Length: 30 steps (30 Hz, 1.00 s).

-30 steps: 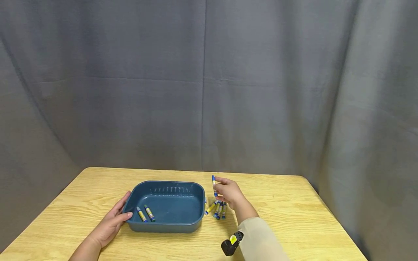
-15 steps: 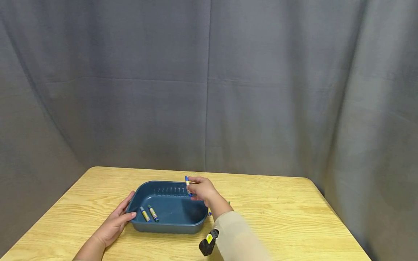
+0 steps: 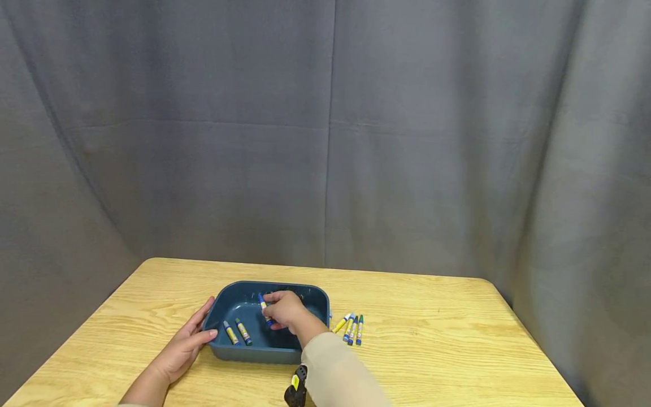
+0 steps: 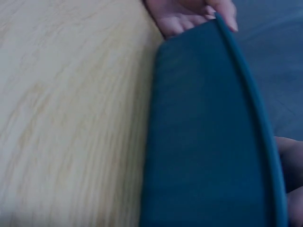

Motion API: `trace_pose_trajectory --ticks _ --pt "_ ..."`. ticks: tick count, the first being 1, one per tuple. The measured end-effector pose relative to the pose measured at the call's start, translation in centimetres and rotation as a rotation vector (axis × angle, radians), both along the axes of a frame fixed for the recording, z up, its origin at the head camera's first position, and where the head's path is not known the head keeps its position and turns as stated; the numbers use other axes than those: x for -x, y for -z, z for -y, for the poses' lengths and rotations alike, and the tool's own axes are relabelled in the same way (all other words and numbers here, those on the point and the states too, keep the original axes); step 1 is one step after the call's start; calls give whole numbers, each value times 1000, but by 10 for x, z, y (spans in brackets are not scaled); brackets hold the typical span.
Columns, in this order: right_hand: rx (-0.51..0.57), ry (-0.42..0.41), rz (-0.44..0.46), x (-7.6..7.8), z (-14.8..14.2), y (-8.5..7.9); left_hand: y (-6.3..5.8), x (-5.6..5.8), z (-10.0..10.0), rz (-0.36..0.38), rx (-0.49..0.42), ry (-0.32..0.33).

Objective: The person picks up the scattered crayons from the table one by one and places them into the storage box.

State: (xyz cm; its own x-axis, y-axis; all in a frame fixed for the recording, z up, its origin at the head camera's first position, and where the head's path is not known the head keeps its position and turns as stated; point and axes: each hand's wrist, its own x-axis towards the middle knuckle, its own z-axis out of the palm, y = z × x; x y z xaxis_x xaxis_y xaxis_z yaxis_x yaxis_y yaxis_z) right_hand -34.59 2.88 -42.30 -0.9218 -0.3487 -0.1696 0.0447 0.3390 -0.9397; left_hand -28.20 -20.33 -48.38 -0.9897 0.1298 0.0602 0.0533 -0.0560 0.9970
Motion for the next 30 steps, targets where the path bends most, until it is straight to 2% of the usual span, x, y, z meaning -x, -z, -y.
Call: trace_pose_trajectory --ticks 14,24,30 --pt "-229 -59 -72 -9 30 13 -1 0 -1 -6 -10 27" --pt "-514 -109 -215 -11 39 11 0 0 0 -3 -2 25" --pt "-542 -108 -222 -13 37 9 -1 1 0 -2 4 20"
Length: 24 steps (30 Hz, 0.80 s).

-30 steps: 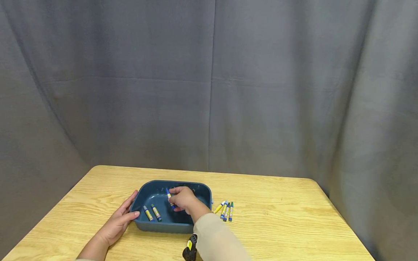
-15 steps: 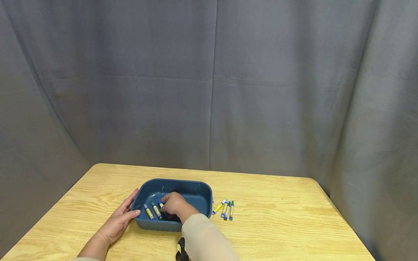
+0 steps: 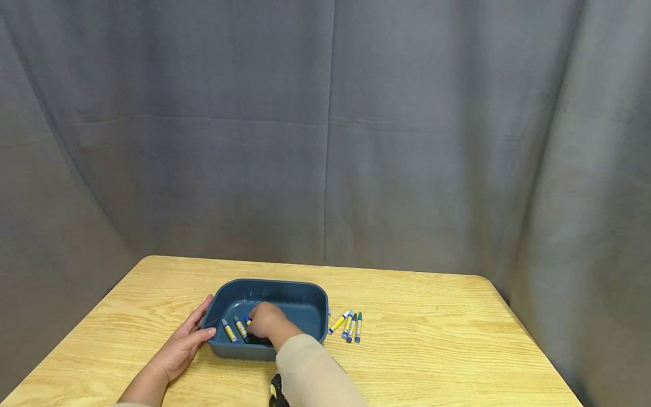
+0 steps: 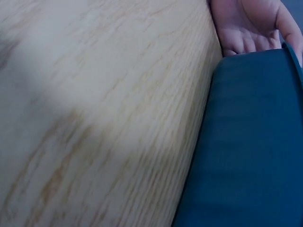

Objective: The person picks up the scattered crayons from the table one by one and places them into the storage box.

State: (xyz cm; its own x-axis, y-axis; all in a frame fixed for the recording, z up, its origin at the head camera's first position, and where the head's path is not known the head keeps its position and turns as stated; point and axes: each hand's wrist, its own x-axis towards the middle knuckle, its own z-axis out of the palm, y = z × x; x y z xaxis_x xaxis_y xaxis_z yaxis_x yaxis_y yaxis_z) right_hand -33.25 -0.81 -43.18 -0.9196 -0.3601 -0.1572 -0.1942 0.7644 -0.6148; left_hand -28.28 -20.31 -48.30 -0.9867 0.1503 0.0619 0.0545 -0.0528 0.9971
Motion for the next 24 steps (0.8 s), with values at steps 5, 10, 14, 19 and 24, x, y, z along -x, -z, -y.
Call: trace_pose_trajectory --ticks 5,10,14,19,24 --pt "42 19 0 0 -8 -6 1 0 0 -2 -2 -4" --pt "152 60 36 3 -22 -14 1 0 1 -6 -3 -8" --pt "228 58 64 6 -38 -23 1 0 1 -17 -9 -18" --pt "259 24 66 7 -61 -38 1 0 1 -24 -5 -17" --pt "311 36 51 8 -89 -50 1 0 -1 -25 -2 -8"
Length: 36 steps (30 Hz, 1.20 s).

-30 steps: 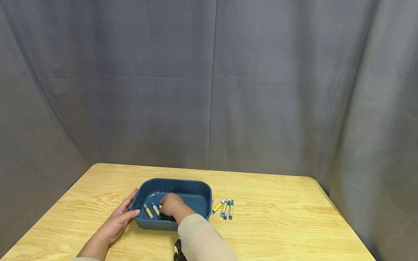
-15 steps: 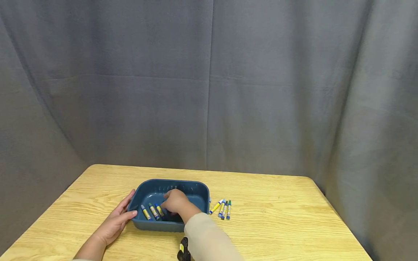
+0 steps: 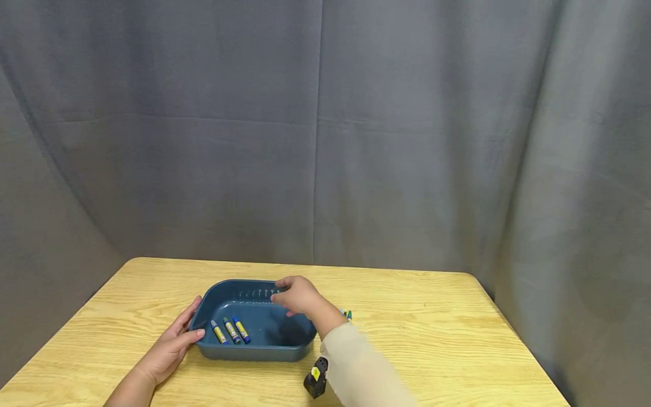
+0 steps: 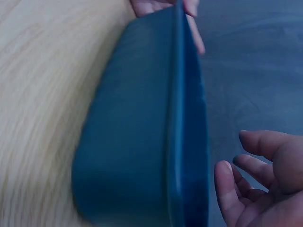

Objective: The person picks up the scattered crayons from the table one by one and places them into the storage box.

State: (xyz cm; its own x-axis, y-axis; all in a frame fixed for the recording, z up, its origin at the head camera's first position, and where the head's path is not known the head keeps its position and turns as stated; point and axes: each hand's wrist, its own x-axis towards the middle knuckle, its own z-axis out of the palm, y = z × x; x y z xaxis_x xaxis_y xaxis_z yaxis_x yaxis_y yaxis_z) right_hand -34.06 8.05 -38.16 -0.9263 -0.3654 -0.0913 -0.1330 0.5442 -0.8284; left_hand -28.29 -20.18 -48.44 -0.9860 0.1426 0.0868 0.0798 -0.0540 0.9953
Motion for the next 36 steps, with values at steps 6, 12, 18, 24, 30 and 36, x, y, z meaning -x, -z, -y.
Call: trace_pose_trajectory --ticks 6,12,18,24,30,36 --pt "34 108 -29 0 -37 -1 -1 0 -1 7 -7 6" --pt "63 213 -28 -2 -78 6 -2 -1 -1 5 -11 13" --pt "58 281 0 -7 -105 20 -2 -2 1 5 -8 16" --pt "85 314 32 -11 -119 38 -2 -2 3 6 -9 21" --pt "13 354 25 -14 -125 52 -2 -2 3 -2 -14 20" --pt "-71 400 31 -14 -124 60 -2 -2 3 6 -11 18"
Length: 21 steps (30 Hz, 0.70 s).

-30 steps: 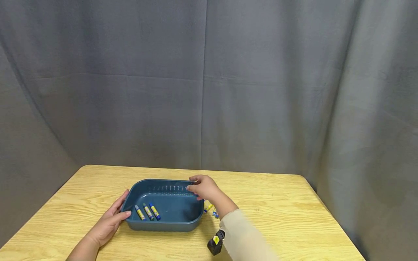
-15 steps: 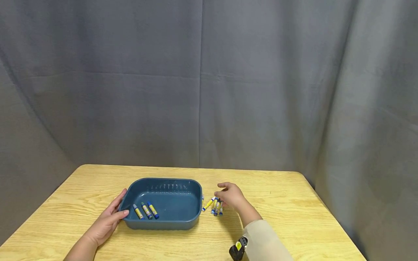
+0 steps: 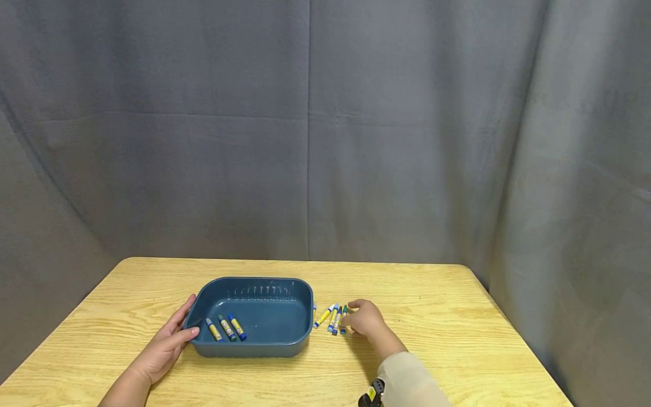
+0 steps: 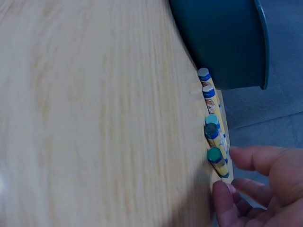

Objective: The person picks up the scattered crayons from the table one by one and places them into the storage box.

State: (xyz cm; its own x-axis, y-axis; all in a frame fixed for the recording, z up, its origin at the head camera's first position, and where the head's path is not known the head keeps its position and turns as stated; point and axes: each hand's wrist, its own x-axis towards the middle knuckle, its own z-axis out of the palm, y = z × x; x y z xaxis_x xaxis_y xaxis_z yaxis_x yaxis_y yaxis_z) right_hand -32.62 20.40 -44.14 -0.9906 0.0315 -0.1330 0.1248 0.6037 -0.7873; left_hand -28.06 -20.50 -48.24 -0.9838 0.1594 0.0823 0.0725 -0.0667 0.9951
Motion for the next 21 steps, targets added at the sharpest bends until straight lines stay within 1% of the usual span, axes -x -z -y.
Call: trace_pose_trajectory --ticks 7,16,19,21 --pt "-36 45 2 1 6 3 -1 -1 0 6 1 2" --pt "-128 61 2 5 11 1 -1 0 0 7 3 7" --pt "-121 62 7 5 10 2 0 0 1 12 3 6" --pt "-92 60 11 6 9 2 0 1 1 14 4 6"
